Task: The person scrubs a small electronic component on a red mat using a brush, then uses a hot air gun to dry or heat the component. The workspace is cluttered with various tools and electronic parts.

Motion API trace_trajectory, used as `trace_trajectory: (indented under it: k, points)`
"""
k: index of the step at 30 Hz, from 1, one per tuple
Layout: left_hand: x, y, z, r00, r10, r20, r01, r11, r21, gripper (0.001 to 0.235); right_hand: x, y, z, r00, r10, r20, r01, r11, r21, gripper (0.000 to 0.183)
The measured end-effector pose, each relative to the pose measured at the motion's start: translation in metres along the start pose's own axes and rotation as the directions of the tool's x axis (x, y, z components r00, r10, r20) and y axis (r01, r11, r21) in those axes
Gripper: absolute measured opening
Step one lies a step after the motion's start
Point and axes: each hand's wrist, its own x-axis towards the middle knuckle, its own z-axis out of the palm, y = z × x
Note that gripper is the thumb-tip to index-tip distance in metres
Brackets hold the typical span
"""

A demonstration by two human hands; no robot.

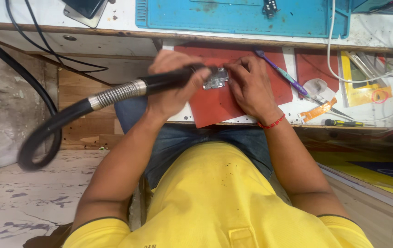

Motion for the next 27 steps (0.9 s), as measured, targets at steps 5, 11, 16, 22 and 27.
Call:
trace_trajectory:
  k: [5, 11, 16, 22, 27]
  points:
    - [0.001, 0.001, 0.006, 0.993, 0.097, 0.072, -0.093, 0.994, -0.058, 0.034, 0.000, 0.001, 0.001, 0.999, -0.032, -0.019, 0.032, 0.999, -0.012, 0.035]
    - [0.000, 0.003, 0.003, 0.999, 0.015, 0.040, -0.010, 0.995, -0.099, 0.028, -0.002, 0.001, 0.000, 0.999, -0.030, -0.032, 0.030, 0.999, 0.013, 0.033]
    - [-0.013, -0.005, 0.004, 0.989, -0.118, -0.092, 0.094, 0.969, -0.230, 0.029, -0.003, -0.004, 0.002, 1.000, 0.019, -0.003, -0.019, 0.999, -0.044, 0.033]
    - [-0.026, -0.012, 0.017, 0.979, -0.155, -0.136, 0.110, 0.950, -0.292, 0.025, -0.003, 0.000, 0.001, 0.998, 0.032, -0.061, -0.034, 0.999, -0.040, 0.033]
    - [-0.026, -0.014, 0.020, 0.985, -0.126, -0.122, 0.083, 0.948, -0.306, 0.024, -0.002, 0.005, 0.005, 0.997, 0.028, -0.073, -0.033, 0.998, -0.056, 0.033]
